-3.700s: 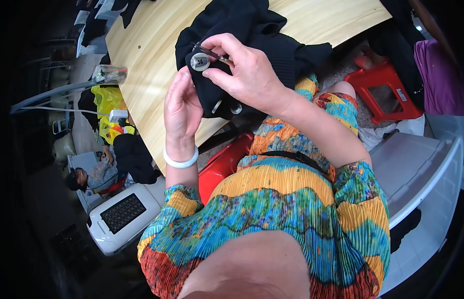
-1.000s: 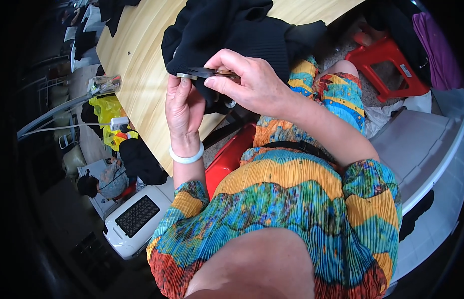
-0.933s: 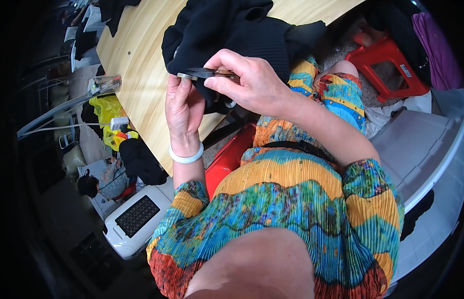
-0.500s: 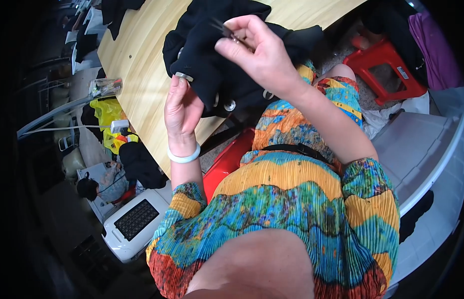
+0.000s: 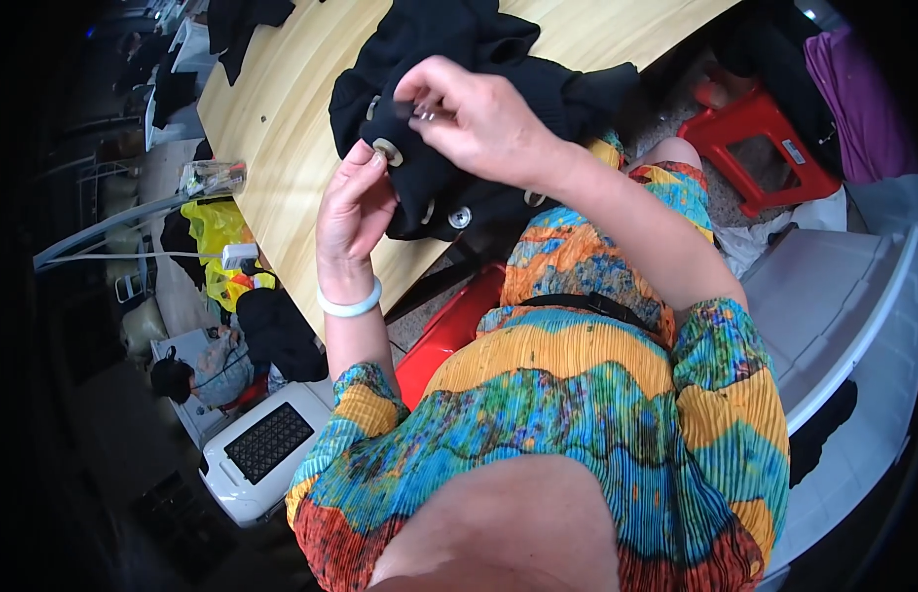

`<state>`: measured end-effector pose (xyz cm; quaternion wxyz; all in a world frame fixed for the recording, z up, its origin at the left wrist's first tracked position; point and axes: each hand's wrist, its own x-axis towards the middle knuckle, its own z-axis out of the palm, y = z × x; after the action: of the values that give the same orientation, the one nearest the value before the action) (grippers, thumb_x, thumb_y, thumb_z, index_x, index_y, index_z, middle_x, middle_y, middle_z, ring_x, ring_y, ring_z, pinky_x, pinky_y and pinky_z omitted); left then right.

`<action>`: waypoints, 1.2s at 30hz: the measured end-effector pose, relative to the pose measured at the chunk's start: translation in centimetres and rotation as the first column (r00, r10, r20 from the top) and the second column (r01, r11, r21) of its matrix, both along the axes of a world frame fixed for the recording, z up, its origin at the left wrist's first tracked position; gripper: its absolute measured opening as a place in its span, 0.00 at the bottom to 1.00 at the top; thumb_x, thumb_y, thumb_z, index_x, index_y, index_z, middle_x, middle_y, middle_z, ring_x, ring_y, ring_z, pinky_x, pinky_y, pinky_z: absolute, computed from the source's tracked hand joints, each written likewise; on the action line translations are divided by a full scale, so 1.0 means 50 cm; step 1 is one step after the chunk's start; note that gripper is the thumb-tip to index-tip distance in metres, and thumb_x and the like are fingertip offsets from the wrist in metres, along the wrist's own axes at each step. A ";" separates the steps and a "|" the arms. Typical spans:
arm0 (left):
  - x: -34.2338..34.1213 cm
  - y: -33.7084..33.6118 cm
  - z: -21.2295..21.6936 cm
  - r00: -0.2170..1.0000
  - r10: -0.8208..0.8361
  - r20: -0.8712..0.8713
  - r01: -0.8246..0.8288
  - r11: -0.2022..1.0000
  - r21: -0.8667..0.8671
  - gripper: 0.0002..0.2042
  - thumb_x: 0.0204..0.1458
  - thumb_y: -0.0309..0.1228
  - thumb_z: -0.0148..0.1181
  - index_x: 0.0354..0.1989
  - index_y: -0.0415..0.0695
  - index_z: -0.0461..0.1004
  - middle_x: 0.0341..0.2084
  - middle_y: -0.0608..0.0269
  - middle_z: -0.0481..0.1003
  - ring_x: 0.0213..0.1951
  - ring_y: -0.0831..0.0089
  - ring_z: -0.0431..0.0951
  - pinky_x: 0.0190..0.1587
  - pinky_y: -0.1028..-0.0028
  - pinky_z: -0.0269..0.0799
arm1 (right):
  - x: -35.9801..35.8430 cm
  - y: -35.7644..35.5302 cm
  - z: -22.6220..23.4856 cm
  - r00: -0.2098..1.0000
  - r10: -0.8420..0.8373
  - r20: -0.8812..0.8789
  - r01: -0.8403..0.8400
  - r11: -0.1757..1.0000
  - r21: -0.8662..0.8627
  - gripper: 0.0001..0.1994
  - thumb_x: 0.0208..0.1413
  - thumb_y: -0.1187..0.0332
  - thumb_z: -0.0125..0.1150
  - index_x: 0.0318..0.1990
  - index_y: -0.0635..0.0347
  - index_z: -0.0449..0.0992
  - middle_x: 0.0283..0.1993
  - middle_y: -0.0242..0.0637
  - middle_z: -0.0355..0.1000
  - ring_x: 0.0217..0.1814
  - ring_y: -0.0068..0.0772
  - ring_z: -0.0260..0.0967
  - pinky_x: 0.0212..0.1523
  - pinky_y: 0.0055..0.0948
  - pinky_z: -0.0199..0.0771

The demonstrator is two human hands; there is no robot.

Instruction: Inspecting black garments and using thread nippers to trim excess threads around eyelets and seams.

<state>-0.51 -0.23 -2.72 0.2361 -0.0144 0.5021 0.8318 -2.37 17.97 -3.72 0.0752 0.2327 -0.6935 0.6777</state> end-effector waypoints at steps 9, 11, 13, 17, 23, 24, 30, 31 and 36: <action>-0.070 -0.039 0.016 1.000 -0.009 -0.012 0.012 0.966 0.260 0.10 0.54 0.27 0.42 0.43 0.40 0.63 0.38 0.61 0.71 0.40 0.70 0.72 0.45 0.71 0.69 | 0.018 0.236 -0.039 0.898 -0.441 0.003 0.431 0.878 0.208 0.09 0.52 0.74 0.51 0.40 0.66 0.67 0.34 0.32 0.68 0.38 0.18 0.65 0.42 0.16 0.64; -0.113 -0.082 -0.023 1.000 0.002 0.028 -0.011 0.938 0.345 0.11 0.55 0.27 0.41 0.44 0.38 0.63 0.40 0.57 0.70 0.42 0.68 0.72 0.47 0.70 0.68 | 0.038 0.284 -0.059 0.833 -0.516 0.201 0.367 0.785 0.499 0.07 0.52 0.71 0.52 0.37 0.63 0.69 0.25 0.31 0.68 0.27 0.16 0.64 0.28 0.18 0.64; -0.130 -0.098 -0.047 0.979 0.176 0.105 -0.196 0.955 0.222 0.14 0.56 0.29 0.40 0.48 0.37 0.61 0.44 0.54 0.69 0.46 0.65 0.70 0.50 0.68 0.65 | 0.062 0.300 -0.089 0.815 -0.568 0.116 0.422 0.719 0.552 0.07 0.52 0.70 0.52 0.37 0.62 0.69 0.21 0.31 0.66 0.24 0.16 0.61 0.25 0.18 0.61; -0.086 -0.107 -0.064 0.961 0.217 0.170 -0.240 0.962 0.128 0.18 0.57 0.34 0.36 0.53 0.36 0.57 0.49 0.53 0.65 0.51 0.64 0.65 0.55 0.66 0.59 | 0.081 0.295 -0.111 0.769 -0.636 0.068 0.513 0.677 0.528 0.08 0.51 0.71 0.53 0.38 0.63 0.69 0.25 0.31 0.67 0.26 0.14 0.60 0.26 0.17 0.62; -0.004 -0.122 -0.070 0.965 0.254 0.061 -0.247 0.964 -0.098 0.16 0.56 0.35 0.41 0.47 0.38 0.63 0.42 0.57 0.69 0.44 0.70 0.70 0.47 0.71 0.65 | 0.064 0.242 -0.102 0.859 -0.493 0.137 0.406 0.820 0.404 0.09 0.50 0.73 0.54 0.39 0.64 0.69 0.28 0.28 0.68 0.25 0.12 0.58 0.26 0.14 0.60; 0.004 -0.126 -0.071 0.971 0.237 0.023 -0.226 0.948 -0.225 0.14 0.55 0.36 0.44 0.43 0.39 0.67 0.38 0.60 0.72 0.40 0.73 0.72 0.43 0.73 0.67 | 0.061 0.228 -0.098 0.879 -0.459 0.130 0.386 0.844 0.372 0.09 0.50 0.73 0.54 0.39 0.64 0.69 0.28 0.28 0.68 0.25 0.12 0.59 0.26 0.13 0.60; 0.015 -0.150 -0.077 0.981 0.194 0.015 -0.170 0.892 -0.419 0.09 0.51 0.34 0.51 0.34 0.43 0.71 0.29 0.66 0.73 0.32 0.78 0.71 0.36 0.76 0.66 | 0.065 0.175 -0.079 0.929 -0.360 0.086 0.303 0.873 0.383 0.08 0.48 0.74 0.55 0.37 0.64 0.68 0.24 0.33 0.66 0.24 0.15 0.61 0.25 0.15 0.61; 0.014 -0.144 -0.070 0.971 0.235 0.044 -0.198 0.893 -0.404 0.09 0.51 0.34 0.51 0.35 0.42 0.71 0.31 0.65 0.73 0.33 0.76 0.72 0.38 0.75 0.67 | 0.066 0.169 -0.077 0.939 -0.332 0.087 0.278 0.885 0.374 0.08 0.48 0.74 0.55 0.37 0.64 0.68 0.23 0.32 0.66 0.23 0.15 0.61 0.25 0.15 0.61; 0.007 -0.053 0.029 0.974 0.128 0.188 -0.196 0.890 0.411 0.13 0.53 0.29 0.46 0.44 0.37 0.66 0.39 0.56 0.71 0.45 0.64 0.70 0.50 0.65 0.64 | 0.072 0.137 -0.016 0.969 -0.227 0.100 0.177 0.916 0.361 0.07 0.50 0.76 0.53 0.37 0.66 0.68 0.30 0.30 0.68 0.32 0.13 0.64 0.32 0.13 0.63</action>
<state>-0.14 -2.87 -1.29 0.2018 -0.0693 0.2849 0.9345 1.20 24.80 -4.54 0.0537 0.1213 -0.8265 0.5471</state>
